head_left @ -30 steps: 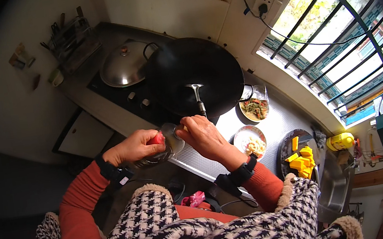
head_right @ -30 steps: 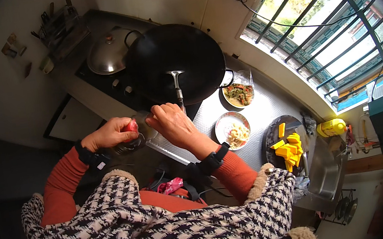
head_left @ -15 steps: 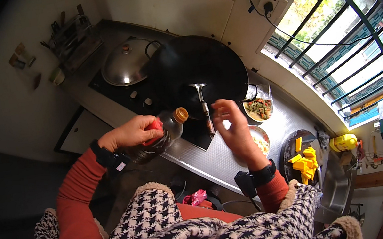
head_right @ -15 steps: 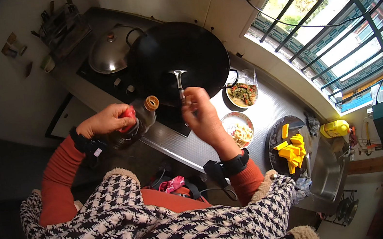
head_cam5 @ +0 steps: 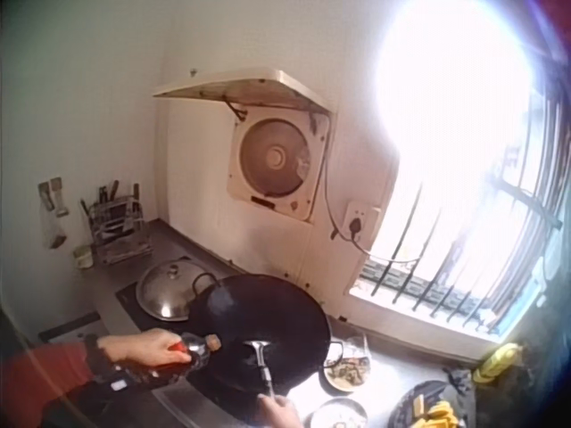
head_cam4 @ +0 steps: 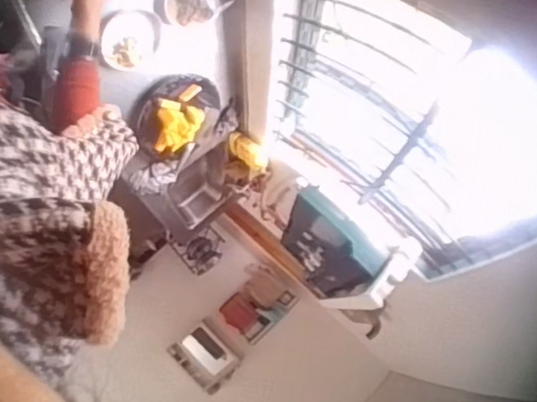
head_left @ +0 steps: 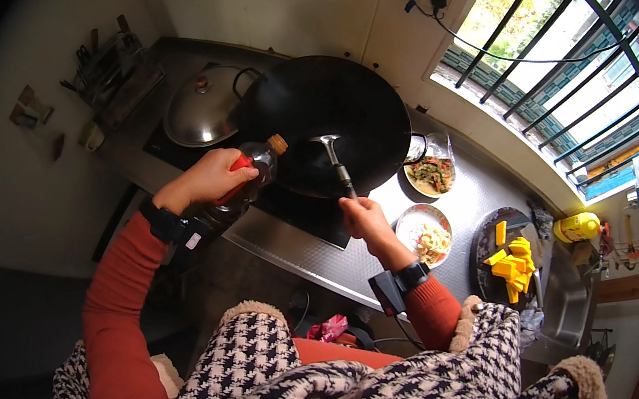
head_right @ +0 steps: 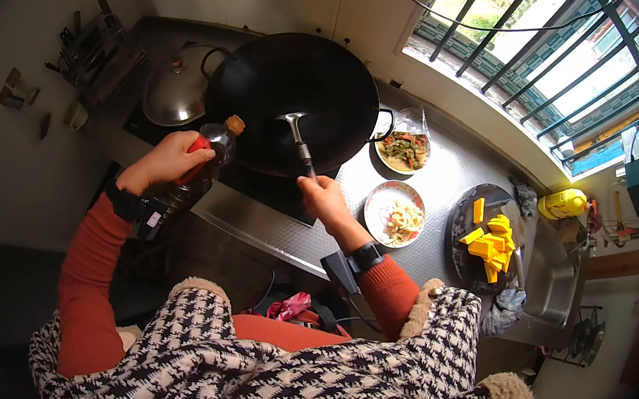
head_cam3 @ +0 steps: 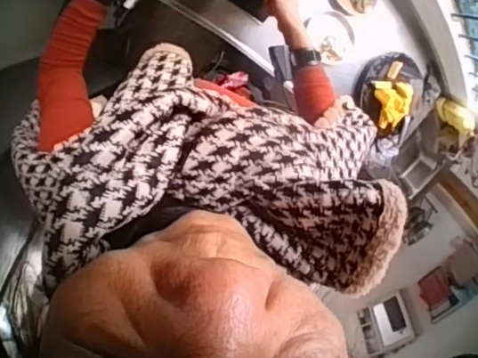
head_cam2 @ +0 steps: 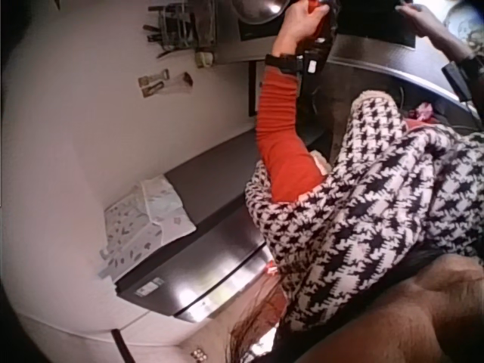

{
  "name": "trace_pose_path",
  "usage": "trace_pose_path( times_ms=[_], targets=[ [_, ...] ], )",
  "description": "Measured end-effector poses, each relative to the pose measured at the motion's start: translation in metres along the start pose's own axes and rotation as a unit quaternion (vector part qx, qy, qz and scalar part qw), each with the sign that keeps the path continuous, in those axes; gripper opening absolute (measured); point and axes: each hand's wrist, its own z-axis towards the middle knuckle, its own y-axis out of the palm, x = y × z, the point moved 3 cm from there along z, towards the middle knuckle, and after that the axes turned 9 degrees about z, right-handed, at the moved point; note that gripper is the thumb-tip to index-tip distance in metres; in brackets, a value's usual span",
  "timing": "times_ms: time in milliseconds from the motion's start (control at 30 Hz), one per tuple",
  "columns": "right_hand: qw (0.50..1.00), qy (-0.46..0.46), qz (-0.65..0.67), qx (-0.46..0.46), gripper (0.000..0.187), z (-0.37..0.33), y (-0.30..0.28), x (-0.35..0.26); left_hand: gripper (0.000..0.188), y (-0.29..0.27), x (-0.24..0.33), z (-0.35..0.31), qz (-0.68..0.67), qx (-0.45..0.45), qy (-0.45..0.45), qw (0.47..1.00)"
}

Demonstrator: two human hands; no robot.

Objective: The person slices yellow vegetables on a cutting board, washes a wok, adds oil, and stir-fries the vegetables with a spatula. They also rinse noodles in a bowl and place them on the counter.

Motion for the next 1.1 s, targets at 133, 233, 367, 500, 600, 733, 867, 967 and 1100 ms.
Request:
trace_pose_path(
  times_ms=[133, 233, 367, 500, 600, 733, 867, 967, 1100],
  targets=[
    [0.996, -0.054, 0.068, 0.004, 0.028, -0.024, -0.018, -0.009, 0.033, -0.001, 0.0, 0.007, 0.001, -0.018, -0.018, 1.0],
    [0.991, -0.104, 0.078, 0.014, 0.026, -0.043, -0.03, -0.018, 0.034, -0.003, 0.005, 0.015, 0.004, -0.045, -0.034, 0.998],
    [0.986, -0.142, 0.074, 0.045, 0.025, -0.058, -0.041, -0.021, 0.036, -0.003, 0.015, 0.025, 0.027, -0.067, -0.036, 0.997],
    [0.983, -0.153, 0.079, 0.067, 0.025, -0.064, -0.051, -0.017, 0.037, -0.004, 0.024, 0.032, 0.025, -0.095, -0.043, 0.994],
    [0.985, -0.13, 0.075, 0.083, 0.025, -0.069, -0.061, -0.005, 0.035, 0.005, 0.029, 0.027, 0.012, -0.103, -0.062, 0.993],
    [0.984, -0.151, 0.075, 0.062, 0.025, -0.071, -0.066, 0.001, 0.037, 0.007, 0.034, 0.028, -0.008, -0.107, -0.079, 0.991],
    [0.984, -0.154, 0.069, 0.057, 0.024, -0.07, -0.067, 0.005, 0.037, 0.009, 0.036, 0.03, -0.02, -0.127, -0.106, 0.986],
    [0.984, -0.149, 0.076, 0.06, 0.024, -0.07, -0.067, 0.007, 0.037, 0.01, 0.036, 0.034, -0.013, -0.132, -0.11, 0.985],
    [0.986, -0.132, 0.076, 0.063, 0.024, -0.072, -0.069, 0.01, 0.037, 0.014, 0.038, 0.038, -0.005, -0.138, -0.104, 0.985]
  ],
)
